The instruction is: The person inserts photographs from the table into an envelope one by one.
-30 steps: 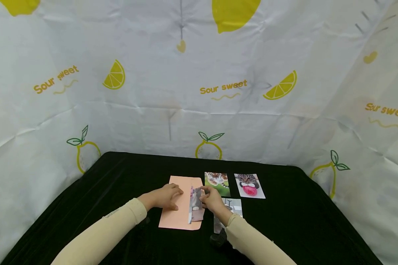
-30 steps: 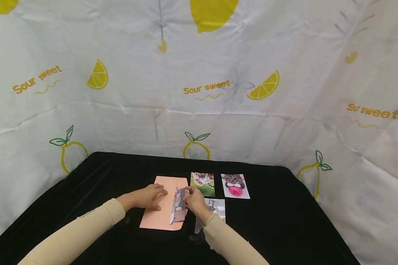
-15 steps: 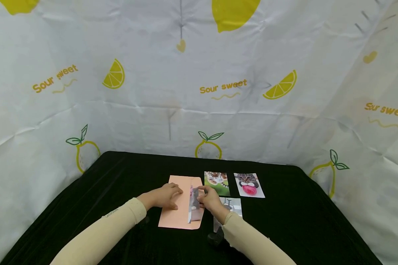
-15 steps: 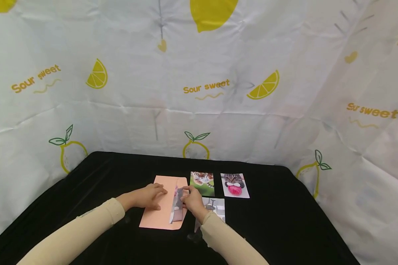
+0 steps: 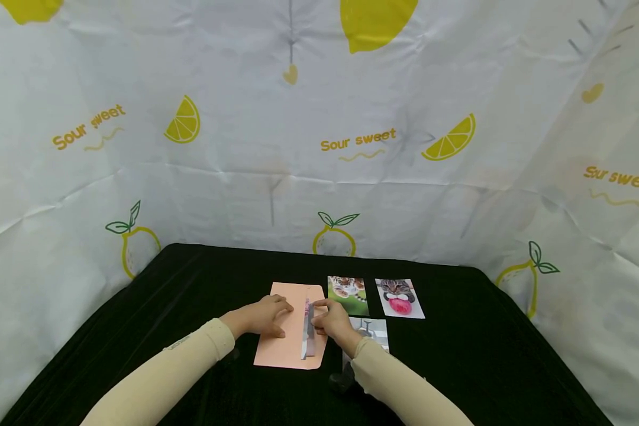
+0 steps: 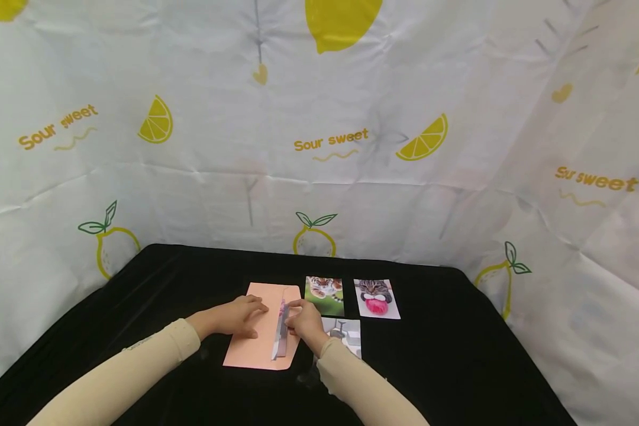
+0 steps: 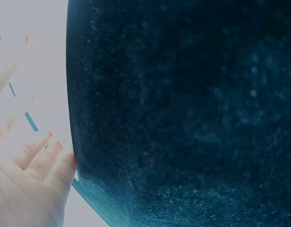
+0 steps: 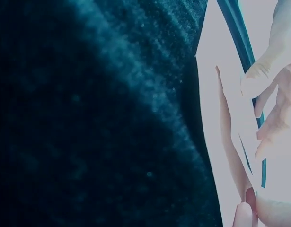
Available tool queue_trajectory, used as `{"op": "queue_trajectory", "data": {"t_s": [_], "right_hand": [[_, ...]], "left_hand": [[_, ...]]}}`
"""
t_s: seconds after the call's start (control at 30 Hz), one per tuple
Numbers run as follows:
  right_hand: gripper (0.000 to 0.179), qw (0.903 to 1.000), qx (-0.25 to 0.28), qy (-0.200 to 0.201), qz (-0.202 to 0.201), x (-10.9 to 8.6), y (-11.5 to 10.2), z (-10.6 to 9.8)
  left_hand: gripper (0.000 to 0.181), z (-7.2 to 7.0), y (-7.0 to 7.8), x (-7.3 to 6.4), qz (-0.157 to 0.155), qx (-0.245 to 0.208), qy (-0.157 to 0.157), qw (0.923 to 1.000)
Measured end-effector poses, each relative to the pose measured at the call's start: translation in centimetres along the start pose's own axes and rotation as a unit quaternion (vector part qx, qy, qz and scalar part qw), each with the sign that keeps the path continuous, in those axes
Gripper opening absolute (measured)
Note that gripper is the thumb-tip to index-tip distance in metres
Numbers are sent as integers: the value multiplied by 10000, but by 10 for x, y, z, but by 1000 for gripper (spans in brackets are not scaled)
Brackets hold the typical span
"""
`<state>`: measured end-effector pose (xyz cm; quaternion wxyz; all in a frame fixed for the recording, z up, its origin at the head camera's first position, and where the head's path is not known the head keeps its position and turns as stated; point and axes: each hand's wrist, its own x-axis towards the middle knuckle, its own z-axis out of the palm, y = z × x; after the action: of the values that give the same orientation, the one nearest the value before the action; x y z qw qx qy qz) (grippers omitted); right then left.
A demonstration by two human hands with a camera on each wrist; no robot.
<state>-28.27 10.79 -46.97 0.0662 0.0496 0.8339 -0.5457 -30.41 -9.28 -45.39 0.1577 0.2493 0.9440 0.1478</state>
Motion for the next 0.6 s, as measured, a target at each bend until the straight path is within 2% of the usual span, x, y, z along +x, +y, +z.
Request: {"op": "queue_trajectory", "data": {"t_s": [0.17,0.6], "right_hand": [[44,9996,-273,41,52,2,-1,2],[39,9999,-91,-122,38,-1,1,0]], "left_hand": [[57,-2,0,-1,16,-18,17,10000],[57,-3,3,-4,32,-109,-15,9999]]}}
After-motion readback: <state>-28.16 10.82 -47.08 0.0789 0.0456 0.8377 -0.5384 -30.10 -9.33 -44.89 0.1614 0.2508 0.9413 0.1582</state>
